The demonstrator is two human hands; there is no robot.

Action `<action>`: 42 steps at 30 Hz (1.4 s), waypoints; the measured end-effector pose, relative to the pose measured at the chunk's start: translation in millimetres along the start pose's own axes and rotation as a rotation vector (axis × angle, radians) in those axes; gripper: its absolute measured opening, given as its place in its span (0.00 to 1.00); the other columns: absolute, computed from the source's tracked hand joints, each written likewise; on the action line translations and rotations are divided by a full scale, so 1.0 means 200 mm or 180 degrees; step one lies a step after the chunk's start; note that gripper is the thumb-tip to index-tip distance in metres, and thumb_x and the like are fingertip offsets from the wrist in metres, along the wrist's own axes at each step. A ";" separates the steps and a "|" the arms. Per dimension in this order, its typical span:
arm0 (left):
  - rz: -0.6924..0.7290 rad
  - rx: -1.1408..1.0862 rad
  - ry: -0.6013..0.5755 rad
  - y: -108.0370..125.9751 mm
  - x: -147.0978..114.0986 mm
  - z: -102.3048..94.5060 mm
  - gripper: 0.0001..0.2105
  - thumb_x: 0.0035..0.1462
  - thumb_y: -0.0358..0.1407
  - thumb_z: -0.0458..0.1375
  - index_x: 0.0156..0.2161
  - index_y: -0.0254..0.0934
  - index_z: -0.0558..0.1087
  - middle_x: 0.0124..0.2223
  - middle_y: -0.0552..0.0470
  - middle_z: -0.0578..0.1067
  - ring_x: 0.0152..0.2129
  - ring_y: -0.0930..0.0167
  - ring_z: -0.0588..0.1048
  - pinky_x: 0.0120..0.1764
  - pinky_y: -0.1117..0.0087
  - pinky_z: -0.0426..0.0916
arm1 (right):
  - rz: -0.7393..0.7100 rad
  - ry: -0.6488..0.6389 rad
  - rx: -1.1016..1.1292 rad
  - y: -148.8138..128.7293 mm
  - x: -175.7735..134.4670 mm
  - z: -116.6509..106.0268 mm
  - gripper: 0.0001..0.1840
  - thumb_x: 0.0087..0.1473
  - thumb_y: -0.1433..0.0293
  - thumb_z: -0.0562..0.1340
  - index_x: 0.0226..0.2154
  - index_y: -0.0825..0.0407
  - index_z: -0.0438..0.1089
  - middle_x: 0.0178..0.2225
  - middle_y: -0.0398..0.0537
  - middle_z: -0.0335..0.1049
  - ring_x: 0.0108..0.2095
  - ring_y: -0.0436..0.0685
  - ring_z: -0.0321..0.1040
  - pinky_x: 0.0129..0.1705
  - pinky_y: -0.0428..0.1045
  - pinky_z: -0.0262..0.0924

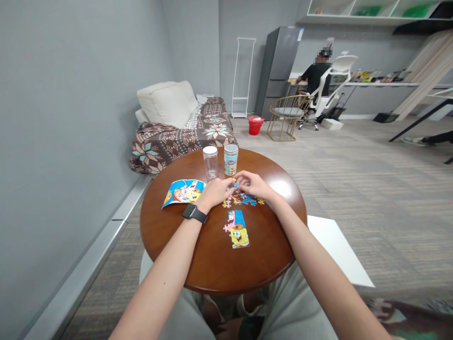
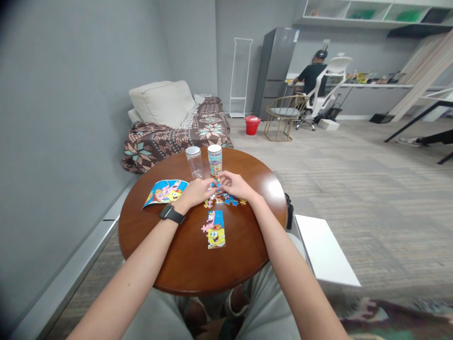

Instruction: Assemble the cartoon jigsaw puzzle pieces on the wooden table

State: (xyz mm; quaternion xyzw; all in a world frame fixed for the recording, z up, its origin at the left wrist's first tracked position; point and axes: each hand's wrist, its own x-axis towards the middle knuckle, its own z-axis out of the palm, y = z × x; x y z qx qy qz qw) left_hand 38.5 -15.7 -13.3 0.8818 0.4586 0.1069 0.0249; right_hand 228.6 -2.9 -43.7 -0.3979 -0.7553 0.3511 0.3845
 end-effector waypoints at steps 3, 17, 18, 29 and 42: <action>-0.0083 0.0070 -0.0136 0.02 0.00 -0.03 0.15 0.61 0.42 0.48 0.49 0.42 0.71 0.41 0.47 0.78 0.39 0.65 0.76 0.39 0.70 0.67 | -0.0044 0.0085 -0.0319 0.00 0.00 -0.01 0.16 0.47 0.72 0.61 0.42 0.55 0.67 0.29 0.43 0.69 0.28 0.48 0.65 0.34 0.45 0.62; -0.0219 0.0583 -0.0561 -0.13 -0.06 -0.16 0.17 0.61 0.39 0.42 0.36 0.37 0.73 0.31 0.43 0.77 0.29 0.63 0.76 0.32 0.67 0.62 | -0.0071 0.0452 -0.1191 0.01 -0.02 -0.07 0.14 0.49 0.79 0.55 0.33 0.53 0.75 0.33 0.46 0.69 0.31 0.49 0.65 0.37 0.45 0.60; -0.0191 0.0558 -0.0617 -0.14 -0.07 -0.16 0.18 0.61 0.40 0.42 0.35 0.37 0.73 0.31 0.43 0.77 0.28 0.63 0.75 0.32 0.67 0.62 | -0.0016 0.0461 -0.1185 0.00 -0.02 -0.07 0.14 0.49 0.79 0.54 0.33 0.53 0.75 0.33 0.46 0.69 0.30 0.49 0.65 0.36 0.45 0.60; 0.0276 0.0417 -0.0714 -0.11 -0.08 -0.11 0.14 0.60 0.38 0.44 0.35 0.37 0.72 0.30 0.45 0.77 0.26 0.66 0.75 0.30 0.69 0.61 | 0.0412 0.0044 -0.0908 -0.04 -0.03 -0.06 0.12 0.47 0.76 0.58 0.35 0.54 0.74 0.29 0.44 0.73 0.27 0.49 0.65 0.32 0.45 0.61; 0.0547 0.0554 -0.0856 -0.11 -0.09 -0.11 0.18 0.57 0.34 0.45 0.27 0.34 0.76 0.30 0.41 0.78 0.24 0.65 0.76 0.30 0.67 0.64 | 0.0475 0.0860 -0.1270 0.01 -0.02 -0.10 0.11 0.48 0.74 0.56 0.32 0.54 0.73 0.31 0.48 0.74 0.31 0.51 0.69 0.35 0.46 0.62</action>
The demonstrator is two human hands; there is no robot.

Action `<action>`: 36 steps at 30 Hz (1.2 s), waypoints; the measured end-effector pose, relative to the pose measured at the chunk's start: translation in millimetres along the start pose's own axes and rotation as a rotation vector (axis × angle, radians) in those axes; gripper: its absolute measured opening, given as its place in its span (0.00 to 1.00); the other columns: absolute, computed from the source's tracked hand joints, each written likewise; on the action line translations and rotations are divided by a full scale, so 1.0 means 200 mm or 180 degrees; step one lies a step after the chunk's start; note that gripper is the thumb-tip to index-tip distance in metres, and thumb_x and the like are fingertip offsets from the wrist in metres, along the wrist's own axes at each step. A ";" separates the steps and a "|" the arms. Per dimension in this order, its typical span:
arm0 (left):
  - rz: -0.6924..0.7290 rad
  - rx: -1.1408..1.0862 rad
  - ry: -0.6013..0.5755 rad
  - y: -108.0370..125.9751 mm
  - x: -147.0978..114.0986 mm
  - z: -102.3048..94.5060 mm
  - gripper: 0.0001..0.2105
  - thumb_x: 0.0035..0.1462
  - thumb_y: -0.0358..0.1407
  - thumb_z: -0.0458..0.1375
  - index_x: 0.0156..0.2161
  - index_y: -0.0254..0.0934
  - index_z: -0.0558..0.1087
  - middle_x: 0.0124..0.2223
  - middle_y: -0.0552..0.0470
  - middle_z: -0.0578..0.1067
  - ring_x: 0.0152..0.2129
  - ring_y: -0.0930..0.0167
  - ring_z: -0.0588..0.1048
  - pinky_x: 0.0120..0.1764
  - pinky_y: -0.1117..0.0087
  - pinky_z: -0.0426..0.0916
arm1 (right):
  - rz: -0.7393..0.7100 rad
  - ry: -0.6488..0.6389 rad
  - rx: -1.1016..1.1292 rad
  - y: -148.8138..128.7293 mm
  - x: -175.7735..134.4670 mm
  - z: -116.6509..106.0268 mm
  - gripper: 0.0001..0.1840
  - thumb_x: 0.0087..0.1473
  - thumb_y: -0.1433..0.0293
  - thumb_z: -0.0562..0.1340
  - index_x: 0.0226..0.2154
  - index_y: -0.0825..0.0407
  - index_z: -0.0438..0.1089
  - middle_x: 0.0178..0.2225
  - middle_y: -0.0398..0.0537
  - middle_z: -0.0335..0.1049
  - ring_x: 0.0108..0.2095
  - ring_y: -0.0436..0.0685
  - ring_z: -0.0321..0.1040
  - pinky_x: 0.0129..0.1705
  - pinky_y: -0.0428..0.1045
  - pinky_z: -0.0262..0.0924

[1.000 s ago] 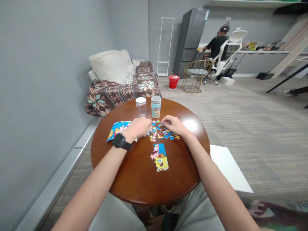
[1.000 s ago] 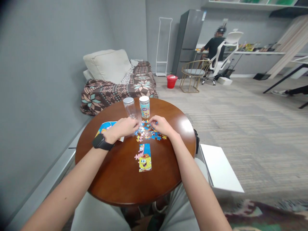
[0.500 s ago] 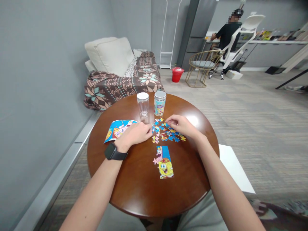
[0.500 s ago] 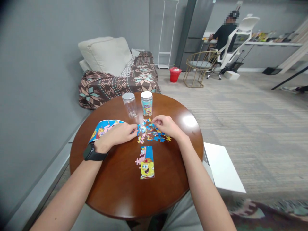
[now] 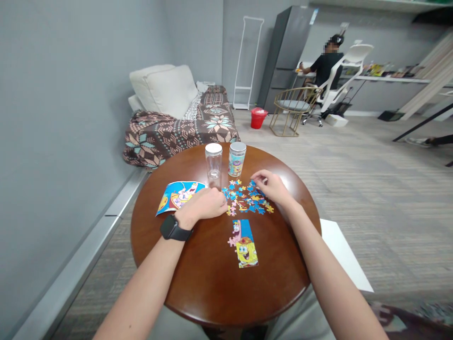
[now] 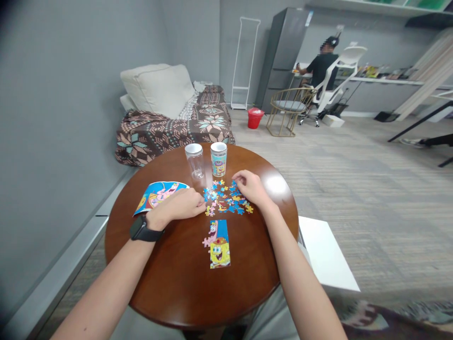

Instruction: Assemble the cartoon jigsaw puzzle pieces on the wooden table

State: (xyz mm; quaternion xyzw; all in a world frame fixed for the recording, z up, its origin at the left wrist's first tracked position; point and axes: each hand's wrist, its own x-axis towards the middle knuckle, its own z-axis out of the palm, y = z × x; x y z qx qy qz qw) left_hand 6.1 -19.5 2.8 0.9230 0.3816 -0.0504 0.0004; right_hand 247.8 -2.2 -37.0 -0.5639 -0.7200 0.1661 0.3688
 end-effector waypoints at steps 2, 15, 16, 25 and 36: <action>-0.0001 0.0004 0.0004 -0.01 0.00 0.01 0.17 0.56 0.34 0.46 0.27 0.33 0.77 0.30 0.40 0.78 0.24 0.65 0.76 0.29 0.68 0.64 | 0.0143 0.0403 -0.0054 0.03 0.01 -0.01 0.11 0.47 0.74 0.55 0.32 0.54 0.72 0.31 0.48 0.73 0.30 0.52 0.69 0.34 0.47 0.63; -0.0113 -0.0147 -0.0018 -0.03 0.00 -0.01 0.16 0.54 0.33 0.46 0.23 0.36 0.75 0.27 0.42 0.77 0.20 0.67 0.73 0.27 0.68 0.60 | 0.0968 0.0442 -0.0032 0.14 0.00 -0.09 0.05 0.42 0.74 0.61 0.26 0.54 0.73 0.26 0.48 0.76 0.28 0.53 0.71 0.32 0.47 0.65; -0.0127 -0.0123 -0.0031 -0.03 -0.01 -0.02 0.17 0.54 0.33 0.46 0.23 0.36 0.75 0.26 0.43 0.77 0.20 0.67 0.73 0.27 0.68 0.59 | 0.0971 0.0415 -0.0007 0.14 0.00 -0.09 0.05 0.42 0.73 0.62 0.26 0.54 0.73 0.26 0.48 0.76 0.28 0.53 0.72 0.32 0.47 0.65; -0.0182 -0.0151 -0.0103 -0.06 -0.02 -0.03 0.17 0.56 0.35 0.45 0.23 0.37 0.73 0.26 0.46 0.77 0.20 0.69 0.71 0.25 0.69 0.56 | 0.0944 0.0090 0.0130 0.16 0.01 -0.08 0.07 0.43 0.74 0.62 0.28 0.55 0.75 0.27 0.49 0.76 0.28 0.53 0.72 0.32 0.46 0.65; -0.0191 -0.0170 -0.0139 -0.06 -0.02 -0.02 0.17 0.56 0.36 0.46 0.23 0.38 0.73 0.26 0.47 0.76 0.20 0.69 0.71 0.26 0.69 0.57 | 0.0802 0.0090 -0.0146 0.16 0.00 -0.07 0.10 0.45 0.76 0.59 0.28 0.54 0.76 0.27 0.47 0.76 0.26 0.51 0.69 0.30 0.45 0.63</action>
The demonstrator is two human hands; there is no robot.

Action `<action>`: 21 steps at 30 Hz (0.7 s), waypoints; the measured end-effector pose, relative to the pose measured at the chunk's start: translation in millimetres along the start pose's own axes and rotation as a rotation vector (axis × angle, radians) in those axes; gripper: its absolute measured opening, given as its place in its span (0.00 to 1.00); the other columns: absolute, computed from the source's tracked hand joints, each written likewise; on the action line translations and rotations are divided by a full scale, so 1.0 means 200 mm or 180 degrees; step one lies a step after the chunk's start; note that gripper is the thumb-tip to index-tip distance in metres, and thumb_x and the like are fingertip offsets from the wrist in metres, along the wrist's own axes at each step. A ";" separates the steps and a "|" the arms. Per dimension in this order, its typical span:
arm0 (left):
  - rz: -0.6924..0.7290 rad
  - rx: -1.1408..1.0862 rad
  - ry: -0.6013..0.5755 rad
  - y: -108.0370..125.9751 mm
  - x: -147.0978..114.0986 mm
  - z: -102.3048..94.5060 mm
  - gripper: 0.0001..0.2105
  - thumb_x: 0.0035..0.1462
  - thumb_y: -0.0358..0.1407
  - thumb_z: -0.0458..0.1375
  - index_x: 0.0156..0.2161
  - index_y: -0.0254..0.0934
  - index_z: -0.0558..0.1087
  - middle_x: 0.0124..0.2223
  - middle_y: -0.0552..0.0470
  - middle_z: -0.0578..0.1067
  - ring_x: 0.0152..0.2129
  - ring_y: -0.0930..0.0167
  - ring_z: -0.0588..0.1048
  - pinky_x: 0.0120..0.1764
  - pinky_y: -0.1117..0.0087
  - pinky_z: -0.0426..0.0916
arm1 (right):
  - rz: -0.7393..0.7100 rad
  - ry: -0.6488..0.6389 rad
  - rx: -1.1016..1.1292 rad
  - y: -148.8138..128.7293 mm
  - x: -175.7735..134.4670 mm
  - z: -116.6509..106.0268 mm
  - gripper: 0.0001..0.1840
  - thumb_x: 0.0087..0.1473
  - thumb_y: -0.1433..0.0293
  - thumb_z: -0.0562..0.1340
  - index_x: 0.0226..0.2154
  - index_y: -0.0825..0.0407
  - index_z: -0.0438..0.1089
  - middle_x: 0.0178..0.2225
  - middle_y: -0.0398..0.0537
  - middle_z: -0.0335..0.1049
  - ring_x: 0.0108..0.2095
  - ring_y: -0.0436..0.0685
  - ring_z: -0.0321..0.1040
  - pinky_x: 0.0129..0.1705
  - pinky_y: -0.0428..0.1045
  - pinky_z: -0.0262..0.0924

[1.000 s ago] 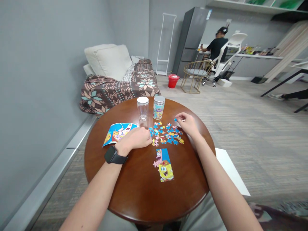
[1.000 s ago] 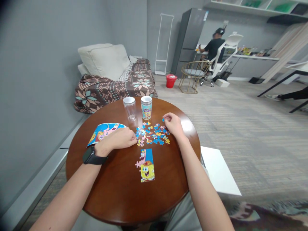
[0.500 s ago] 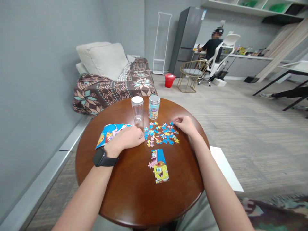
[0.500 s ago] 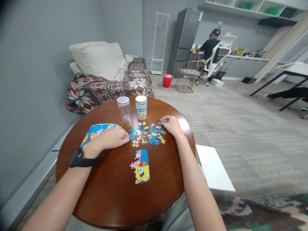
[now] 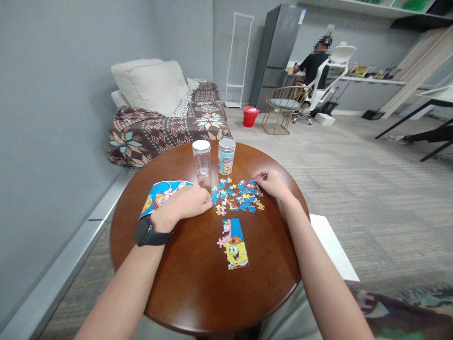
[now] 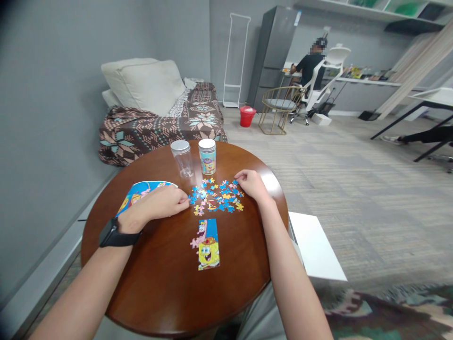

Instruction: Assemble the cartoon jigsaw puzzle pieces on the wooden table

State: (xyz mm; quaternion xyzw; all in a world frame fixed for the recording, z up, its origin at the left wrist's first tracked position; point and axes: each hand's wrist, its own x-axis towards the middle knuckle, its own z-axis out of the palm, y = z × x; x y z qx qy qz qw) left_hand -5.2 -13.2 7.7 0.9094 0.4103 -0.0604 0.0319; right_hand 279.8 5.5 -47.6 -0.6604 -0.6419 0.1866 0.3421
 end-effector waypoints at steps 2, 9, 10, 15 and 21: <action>-0.0015 -0.0010 0.0018 0.00 0.00 0.00 0.17 0.56 0.36 0.46 0.23 0.38 0.73 0.26 0.47 0.76 0.20 0.69 0.71 0.27 0.69 0.58 | 0.0025 -0.0038 -0.0047 -0.01 0.00 0.00 0.09 0.46 0.75 0.59 0.29 0.54 0.75 0.27 0.47 0.76 0.26 0.51 0.68 0.30 0.45 0.62; -0.0051 0.0039 0.0131 -0.02 -0.01 0.00 0.13 0.58 0.34 0.45 0.30 0.38 0.72 0.27 0.48 0.76 0.23 0.68 0.72 0.28 0.70 0.58 | -0.0134 0.0115 0.0037 -0.02 0.00 0.00 0.09 0.48 0.72 0.58 0.32 0.53 0.72 0.26 0.45 0.72 0.26 0.51 0.66 0.31 0.46 0.59; -0.0098 0.0026 0.0172 -0.02 -0.01 0.00 0.12 0.58 0.33 0.45 0.34 0.38 0.72 0.27 0.49 0.75 0.22 0.68 0.72 0.28 0.70 0.58 | -0.0163 0.0174 0.0075 -0.03 0.00 0.00 0.09 0.48 0.72 0.57 0.34 0.54 0.71 0.25 0.44 0.70 0.26 0.51 0.65 0.31 0.46 0.59; -0.0197 -0.0100 0.0211 -0.02 -0.01 0.00 0.12 0.59 0.32 0.45 0.42 0.38 0.69 0.27 0.51 0.75 0.22 0.69 0.73 0.29 0.70 0.59 | -0.0308 0.0138 0.0282 -0.09 -0.02 -0.02 0.10 0.50 0.70 0.56 0.36 0.53 0.68 0.24 0.42 0.66 0.25 0.50 0.63 0.30 0.46 0.59; -0.0118 0.0029 0.0121 -0.02 -0.01 0.01 0.13 0.58 0.34 0.47 0.43 0.37 0.72 0.31 0.47 0.77 0.29 0.65 0.75 0.32 0.69 0.62 | -0.0687 -0.0380 0.0316 -0.15 -0.05 -0.02 0.11 0.53 0.68 0.56 0.38 0.54 0.68 0.25 0.42 0.66 0.25 0.49 0.62 0.30 0.45 0.58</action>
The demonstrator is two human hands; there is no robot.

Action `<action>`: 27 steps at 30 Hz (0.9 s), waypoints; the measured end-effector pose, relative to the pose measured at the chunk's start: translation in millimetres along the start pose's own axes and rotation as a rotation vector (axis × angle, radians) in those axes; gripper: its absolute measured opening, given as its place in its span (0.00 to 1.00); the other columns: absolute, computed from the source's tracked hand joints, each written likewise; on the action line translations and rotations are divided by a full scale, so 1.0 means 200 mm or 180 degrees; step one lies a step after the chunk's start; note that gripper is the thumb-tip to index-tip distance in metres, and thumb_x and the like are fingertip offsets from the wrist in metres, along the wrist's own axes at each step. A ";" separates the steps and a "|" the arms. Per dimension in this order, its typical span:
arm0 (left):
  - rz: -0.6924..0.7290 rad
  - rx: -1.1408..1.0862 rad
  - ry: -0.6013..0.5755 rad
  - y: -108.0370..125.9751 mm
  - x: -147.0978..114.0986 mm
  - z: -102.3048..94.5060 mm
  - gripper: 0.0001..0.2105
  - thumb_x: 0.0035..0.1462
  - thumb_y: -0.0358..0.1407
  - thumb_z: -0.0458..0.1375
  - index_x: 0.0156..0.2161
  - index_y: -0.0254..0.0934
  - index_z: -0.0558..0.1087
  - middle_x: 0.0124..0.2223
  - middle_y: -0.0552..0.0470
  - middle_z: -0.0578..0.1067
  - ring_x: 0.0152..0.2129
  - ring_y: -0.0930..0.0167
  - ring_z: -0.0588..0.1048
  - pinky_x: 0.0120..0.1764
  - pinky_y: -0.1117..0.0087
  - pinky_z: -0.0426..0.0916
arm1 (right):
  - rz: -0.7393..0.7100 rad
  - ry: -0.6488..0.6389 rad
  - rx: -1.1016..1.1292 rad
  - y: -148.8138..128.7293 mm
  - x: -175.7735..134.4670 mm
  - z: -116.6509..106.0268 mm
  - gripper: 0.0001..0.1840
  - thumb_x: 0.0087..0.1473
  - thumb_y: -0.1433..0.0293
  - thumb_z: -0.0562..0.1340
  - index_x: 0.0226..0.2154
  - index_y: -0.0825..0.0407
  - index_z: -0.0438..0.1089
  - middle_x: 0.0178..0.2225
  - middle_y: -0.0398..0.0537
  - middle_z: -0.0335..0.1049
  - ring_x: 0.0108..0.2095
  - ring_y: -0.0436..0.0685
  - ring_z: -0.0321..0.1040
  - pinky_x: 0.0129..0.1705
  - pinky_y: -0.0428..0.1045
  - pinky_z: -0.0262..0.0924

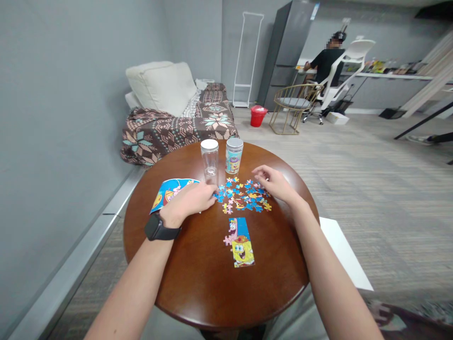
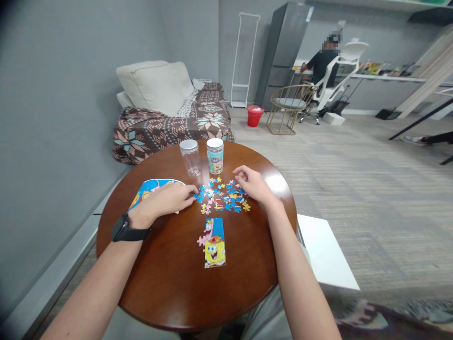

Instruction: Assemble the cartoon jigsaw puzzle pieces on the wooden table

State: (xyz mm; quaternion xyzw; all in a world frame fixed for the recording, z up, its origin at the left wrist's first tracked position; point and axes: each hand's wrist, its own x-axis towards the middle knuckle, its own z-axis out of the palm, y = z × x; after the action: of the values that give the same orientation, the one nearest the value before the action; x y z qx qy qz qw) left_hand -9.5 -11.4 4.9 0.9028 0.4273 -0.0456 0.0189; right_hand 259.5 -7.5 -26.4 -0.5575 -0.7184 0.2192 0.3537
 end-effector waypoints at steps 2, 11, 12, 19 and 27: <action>0.0043 0.0028 -0.0014 0.00 0.00 0.01 0.14 0.58 0.35 0.47 0.43 0.38 0.73 0.31 0.46 0.77 0.30 0.65 0.76 0.32 0.69 0.63 | -0.0085 -0.0234 -0.0018 -0.02 0.00 0.02 0.10 0.53 0.69 0.56 0.38 0.54 0.69 0.26 0.43 0.68 0.26 0.49 0.63 0.31 0.45 0.58; 0.0012 -0.0096 -0.0030 0.00 0.00 0.00 0.12 0.57 0.36 0.50 0.42 0.40 0.74 0.31 0.49 0.78 0.30 0.66 0.76 0.33 0.70 0.64 | -0.0899 -0.0667 -0.0396 -0.11 -0.01 0.20 0.09 0.54 0.72 0.58 0.37 0.53 0.73 0.31 0.45 0.64 0.30 0.49 0.63 0.36 0.46 0.59; 0.0010 -0.0107 -0.0035 0.00 0.00 -0.01 0.12 0.57 0.36 0.50 0.41 0.40 0.74 0.31 0.49 0.78 0.30 0.66 0.76 0.33 0.70 0.64 | -0.0913 -0.0681 -0.0480 -0.12 -0.01 0.21 0.09 0.55 0.70 0.59 0.39 0.53 0.73 0.31 0.45 0.63 0.31 0.49 0.63 0.37 0.46 0.59; 0.0069 -0.0098 -0.0003 -0.01 -0.01 0.01 0.13 0.55 0.30 0.48 0.40 0.38 0.75 0.32 0.46 0.78 0.30 0.66 0.76 0.34 0.69 0.65 | -0.1020 -0.0802 -0.0630 -0.14 -0.02 0.24 0.09 0.52 0.68 0.64 0.38 0.52 0.72 0.32 0.45 0.63 0.34 0.51 0.63 0.39 0.47 0.59; 0.0201 -0.0207 0.0051 -0.04 0.00 0.04 0.15 0.53 0.27 0.49 0.37 0.40 0.77 0.34 0.48 0.79 0.31 0.67 0.77 0.36 0.70 0.65 | -0.0922 -0.0630 -0.0443 -0.09 -0.01 0.21 0.07 0.50 0.72 0.63 0.35 0.53 0.72 0.32 0.45 0.63 0.32 0.49 0.64 0.38 0.46 0.60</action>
State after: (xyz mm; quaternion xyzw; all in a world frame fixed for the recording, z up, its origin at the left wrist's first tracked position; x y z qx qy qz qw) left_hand -16.4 -5.6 -2.8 0.9150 0.4000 -0.0238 0.0462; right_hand 216.7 -10.2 -41.4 -0.4470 -0.8359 0.1695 0.2698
